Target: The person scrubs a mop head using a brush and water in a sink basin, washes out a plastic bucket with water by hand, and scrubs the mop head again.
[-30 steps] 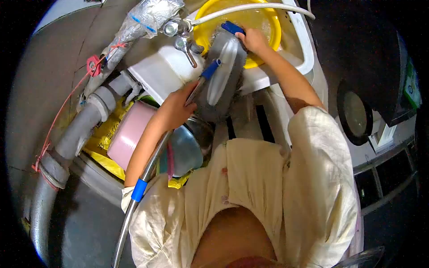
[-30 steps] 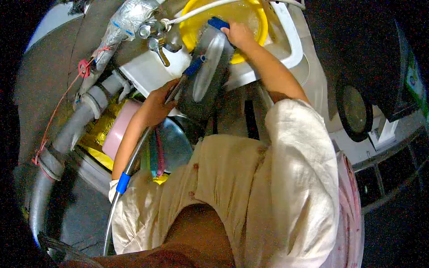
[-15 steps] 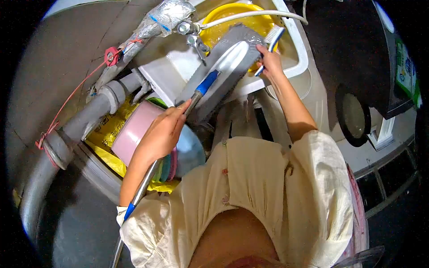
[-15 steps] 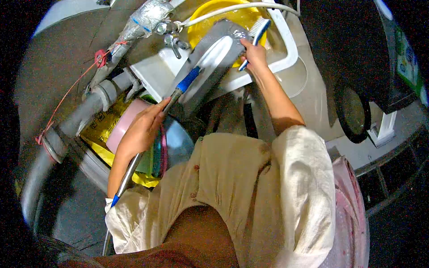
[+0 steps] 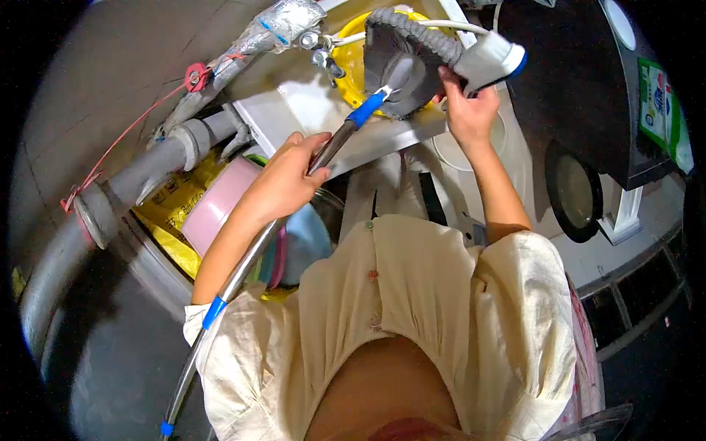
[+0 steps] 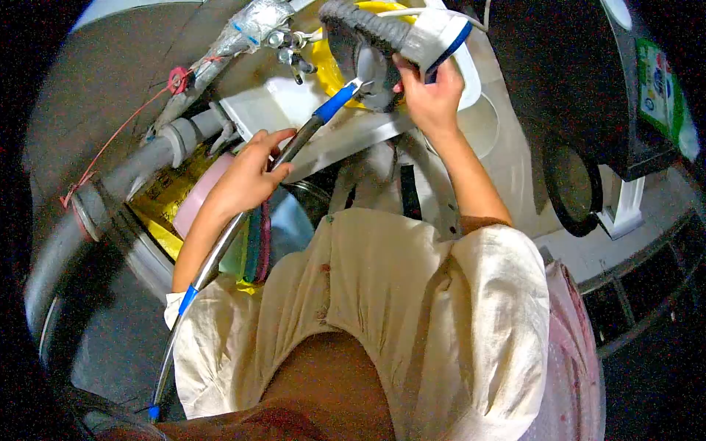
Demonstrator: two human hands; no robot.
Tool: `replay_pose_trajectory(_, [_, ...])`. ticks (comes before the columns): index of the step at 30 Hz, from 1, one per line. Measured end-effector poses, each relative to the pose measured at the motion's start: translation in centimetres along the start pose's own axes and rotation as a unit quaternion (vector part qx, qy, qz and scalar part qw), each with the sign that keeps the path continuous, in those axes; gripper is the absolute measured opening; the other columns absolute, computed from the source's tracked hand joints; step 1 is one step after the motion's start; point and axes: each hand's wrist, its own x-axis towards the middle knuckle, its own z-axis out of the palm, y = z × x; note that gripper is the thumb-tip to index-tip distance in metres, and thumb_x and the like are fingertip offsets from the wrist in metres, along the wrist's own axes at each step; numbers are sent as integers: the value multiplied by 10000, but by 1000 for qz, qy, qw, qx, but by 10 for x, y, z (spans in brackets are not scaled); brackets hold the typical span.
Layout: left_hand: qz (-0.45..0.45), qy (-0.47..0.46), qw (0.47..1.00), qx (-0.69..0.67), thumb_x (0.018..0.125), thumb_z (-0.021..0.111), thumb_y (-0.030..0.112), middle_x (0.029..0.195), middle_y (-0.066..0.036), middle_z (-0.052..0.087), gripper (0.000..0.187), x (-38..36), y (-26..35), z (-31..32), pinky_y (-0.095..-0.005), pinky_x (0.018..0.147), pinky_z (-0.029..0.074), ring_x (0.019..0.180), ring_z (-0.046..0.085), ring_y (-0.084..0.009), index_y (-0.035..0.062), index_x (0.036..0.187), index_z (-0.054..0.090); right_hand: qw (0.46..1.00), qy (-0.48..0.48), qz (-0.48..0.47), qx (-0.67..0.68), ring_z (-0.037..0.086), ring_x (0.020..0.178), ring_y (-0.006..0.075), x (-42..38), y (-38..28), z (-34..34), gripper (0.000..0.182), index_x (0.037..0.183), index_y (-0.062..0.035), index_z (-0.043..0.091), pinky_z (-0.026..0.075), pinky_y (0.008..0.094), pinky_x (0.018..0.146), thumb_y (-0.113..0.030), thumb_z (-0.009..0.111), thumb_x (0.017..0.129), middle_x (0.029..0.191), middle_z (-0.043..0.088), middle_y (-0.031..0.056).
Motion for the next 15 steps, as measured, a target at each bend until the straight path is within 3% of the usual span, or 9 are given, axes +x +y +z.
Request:
replay_pose_trajectory(3, [53, 64, 994, 75, 818, 649, 96, 890, -118, 495, 496, 4, -5, 7, -326, 620, 462, 712, 542, -194, -7, 1276, 488, 997, -40, -57, -22, 604, 620, 148, -16, 20, -4, 161, 959, 40, 567, 520, 283, 568, 32, 651, 821, 789, 612, 67])
replay_pose_trajectory(4, [4, 32, 999, -30, 862, 629, 155, 865, -98, 512, 445, 11, -18, 8, -282, 498, 439, 614, 522, -147, -22, 1251, 505, 991, -61, -100, -57, 612, 680, 167, -17, 23, -6, 245, 1007, 30, 554, 523, 304, 627, 32, 658, 785, 820, 611, 67])
replay_pose_trajectory(5, [4, 32, 999, -30, 862, 629, 155, 865, -98, 512, 445, 13, -30, 6, -282, 498, 439, 614, 522, -147, -22, 1251, 505, 982, -79, -144, -90, 620, 741, 186, -18, 26, -8, 331, 1055, 19, 541, 526, 325, 686, 31, 664, 749, 851, 610, 67])
replay_pose_trajectory(6, [-118, -70, 944, -301, 884, 610, 182, 824, -79, 511, 420, 14, -39, 2, -257, 463, 425, 587, 512, -127, -24, 1238, 513, 970, -94, -189, -120, 628, 801, 204, -19, 28, -10, 417, 1104, 8, 528, 529, 346, 744, 31, 671, 712, 882, 609, 67])
replay_pose_trajectory(7, [-228, -167, 792, -541, 907, 591, 209, 782, -59, 511, 402, 16, -42, 2, -233, 428, 410, 560, 503, -107, -26, 1225, 522, 972, -98, -189, -103, 625, 835, 222, -19, 28, -10, 435, 1101, 12, 535, 515, 356, 785, 23, 664, 687, 893, 609, 75])
replay_pose_trajectory(9, [-215, -173, 809, -519, 944, 531, 236, 761, -52, 562, 367, 14, -40, 1, -214, 467, 435, 590, 514, -104, -14, 1213, 532, 974, -105, -188, -70, 619, 904, 256, -18, 27, -9, 473, 1097, 21, 547, 487, 377, 866, 7, 651, 636, 915, 611, 90])
replay_pose_trajectory(11, [-247, -165, 698, -651, 950, 511, 229, 842, -93, 627, 375, 11, -39, -1, -221, 512, 470, 627, 544, -118, -17, 1233, 516, 936, -143, -290, -142, 622, 895, 306, -4, 20, -7, 397, 1008, 23, 585, 489, 375, 853, 29, 665, 619, 933, 612, 139])
replay_pose_trajectory(12, [-196, -185, 689, -673, 939, 526, 204, 995, -185, 650, 334, 9, -46, 0, -298, 614, 566, 725, 642, -185, -20, 1187, 518, 928, -153, -312, -136, 621, 885, 342, 1, 16, -5, 346, 944, 24, 604, 491, 375, 842, 34, 680, 606, 931, 609, 171])
replay_pose_trajectory(15, [-208, -115, 722, -650, 925, 552, 183, 969, -175, 650, 336, 13, -53, 2, -337, 680, 577, 755, 652, -196, -25, 1186, 512, 909, -153, -361, -138, 626, 873, 345, 5, 18, 0, 333, 958, 26, 599, 498, 384, 829, 30, 696, 639, 903, 613, 168])
